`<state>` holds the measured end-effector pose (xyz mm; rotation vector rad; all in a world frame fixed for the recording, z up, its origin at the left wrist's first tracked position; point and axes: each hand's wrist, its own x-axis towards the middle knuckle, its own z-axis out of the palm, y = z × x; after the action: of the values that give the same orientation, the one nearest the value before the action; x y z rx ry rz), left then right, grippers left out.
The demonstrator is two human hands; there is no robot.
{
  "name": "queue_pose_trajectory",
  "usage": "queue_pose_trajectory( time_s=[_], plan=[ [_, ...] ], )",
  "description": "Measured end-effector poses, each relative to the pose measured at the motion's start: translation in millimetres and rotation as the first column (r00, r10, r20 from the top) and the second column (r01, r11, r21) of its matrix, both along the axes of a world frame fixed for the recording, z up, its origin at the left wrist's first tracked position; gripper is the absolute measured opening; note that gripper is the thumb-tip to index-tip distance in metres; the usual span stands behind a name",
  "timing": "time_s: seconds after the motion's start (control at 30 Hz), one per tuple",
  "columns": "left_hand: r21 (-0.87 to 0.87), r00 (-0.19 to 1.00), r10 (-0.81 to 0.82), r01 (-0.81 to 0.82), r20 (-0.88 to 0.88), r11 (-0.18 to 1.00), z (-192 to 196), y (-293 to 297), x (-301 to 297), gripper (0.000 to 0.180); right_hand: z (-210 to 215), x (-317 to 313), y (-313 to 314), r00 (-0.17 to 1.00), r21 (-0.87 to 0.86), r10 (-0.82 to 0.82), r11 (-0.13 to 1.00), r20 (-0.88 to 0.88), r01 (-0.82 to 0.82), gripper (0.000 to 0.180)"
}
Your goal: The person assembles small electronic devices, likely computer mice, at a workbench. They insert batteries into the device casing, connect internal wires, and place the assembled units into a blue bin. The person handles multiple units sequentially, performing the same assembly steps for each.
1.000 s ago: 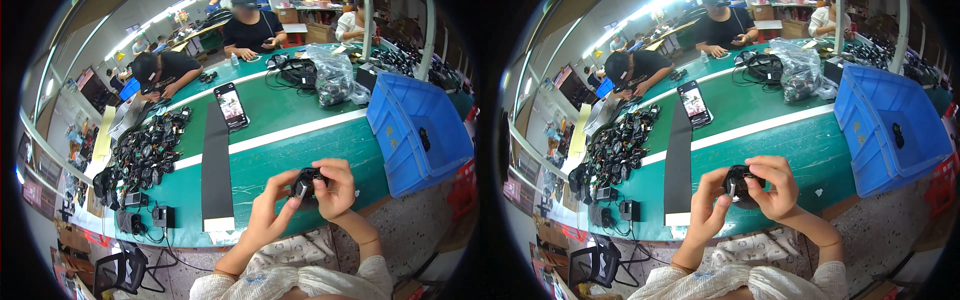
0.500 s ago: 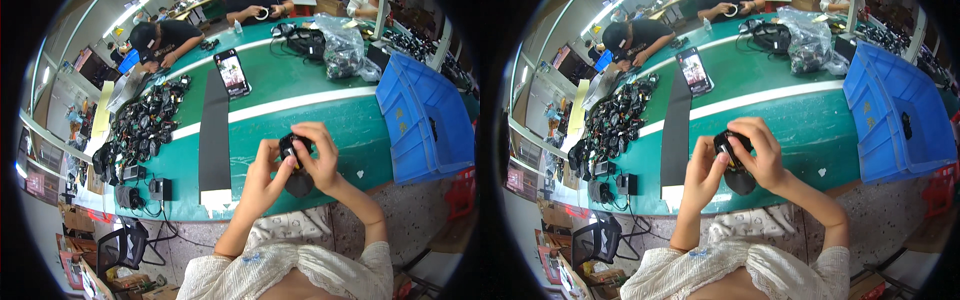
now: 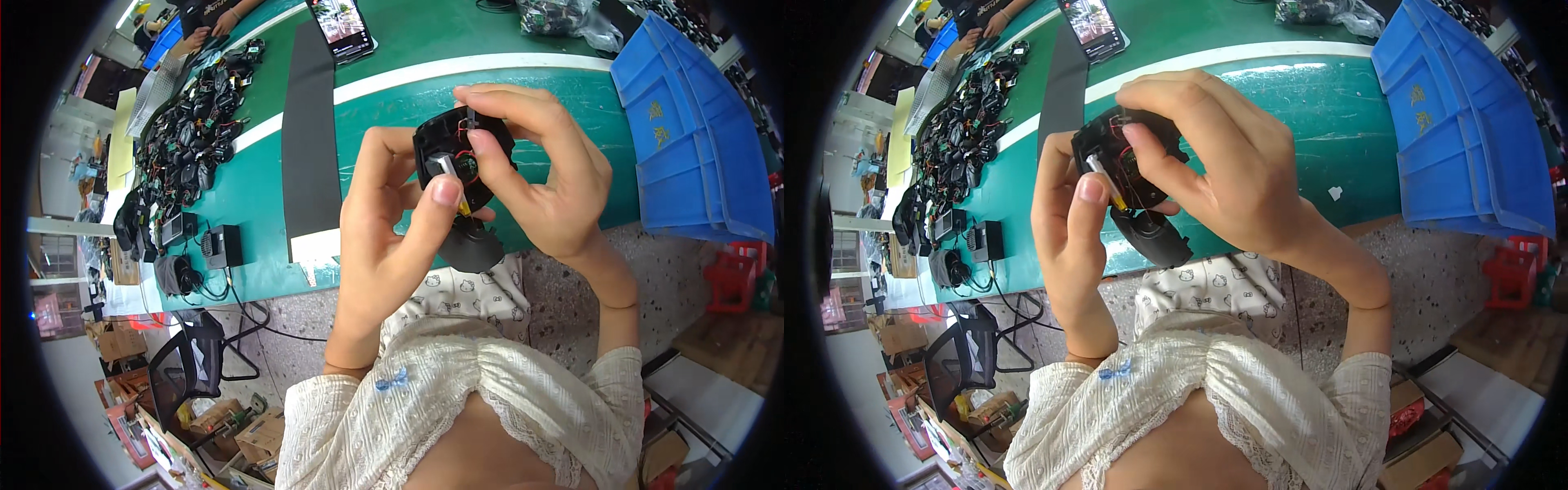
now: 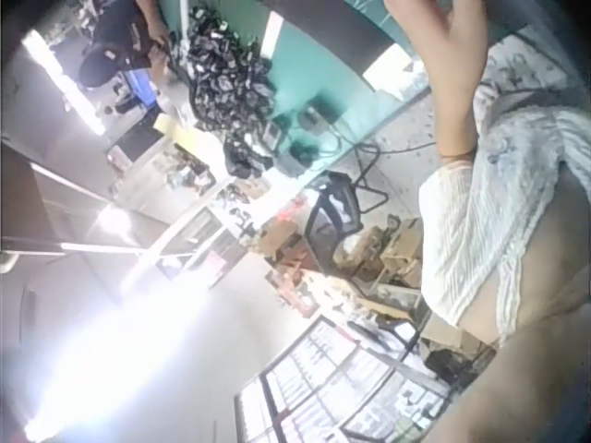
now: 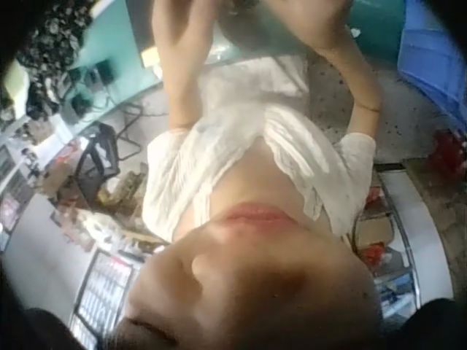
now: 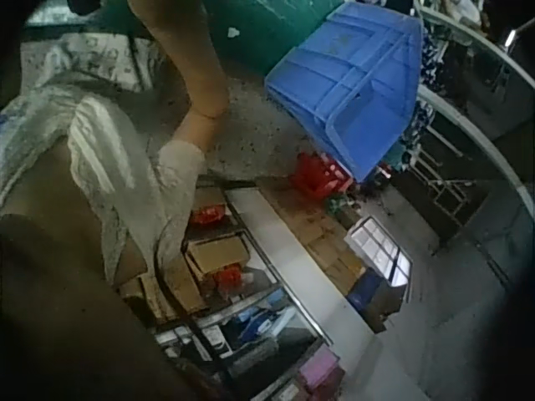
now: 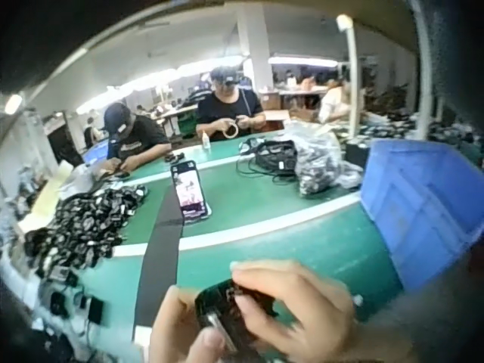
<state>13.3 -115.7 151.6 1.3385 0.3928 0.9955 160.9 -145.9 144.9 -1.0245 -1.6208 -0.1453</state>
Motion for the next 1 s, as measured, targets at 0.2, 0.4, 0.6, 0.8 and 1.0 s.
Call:
queue_pose_trajectory(
  time_s=[0.2,0.4,0.6,0.8,1.0],
  plan=[
    [0.008,1.000,0.006,-0.006,0.003,1.000,0.1,-1.9,-7.1,0.024,13.5,9.5,-5.2,0.969,0.103,-0.032,0.995,0.244,0.007,0.027],
    [-0.004,1.000,-0.003,0.003,0.009,1.000,2.3,-3.8,-8.1,0.026,21.6,11.9,-6.4,0.957,0.079,-0.013,0.997,0.291,-0.011,0.029],
    [-0.049,0.999,0.034,-0.034,-0.004,0.998,2.5,-5.4,-12.0,0.028,26.9,10.7,-11.0,0.929,0.100,-0.059,0.995,0.365,0.024,0.027],
    [0.006,0.998,0.065,-0.065,-0.016,0.998,1.1,-4.7,-8.7,0.040,36.1,19.9,-16.1,0.748,0.155,-0.180,0.982,0.638,0.105,0.026],
    [0.095,0.993,0.090,-0.083,-0.070,0.992,2.8,-5.8,-10.1,0.036,30.7,6.8,-15.5,0.869,0.116,-0.137,0.989,0.475,0.092,0.024]
  ],
)
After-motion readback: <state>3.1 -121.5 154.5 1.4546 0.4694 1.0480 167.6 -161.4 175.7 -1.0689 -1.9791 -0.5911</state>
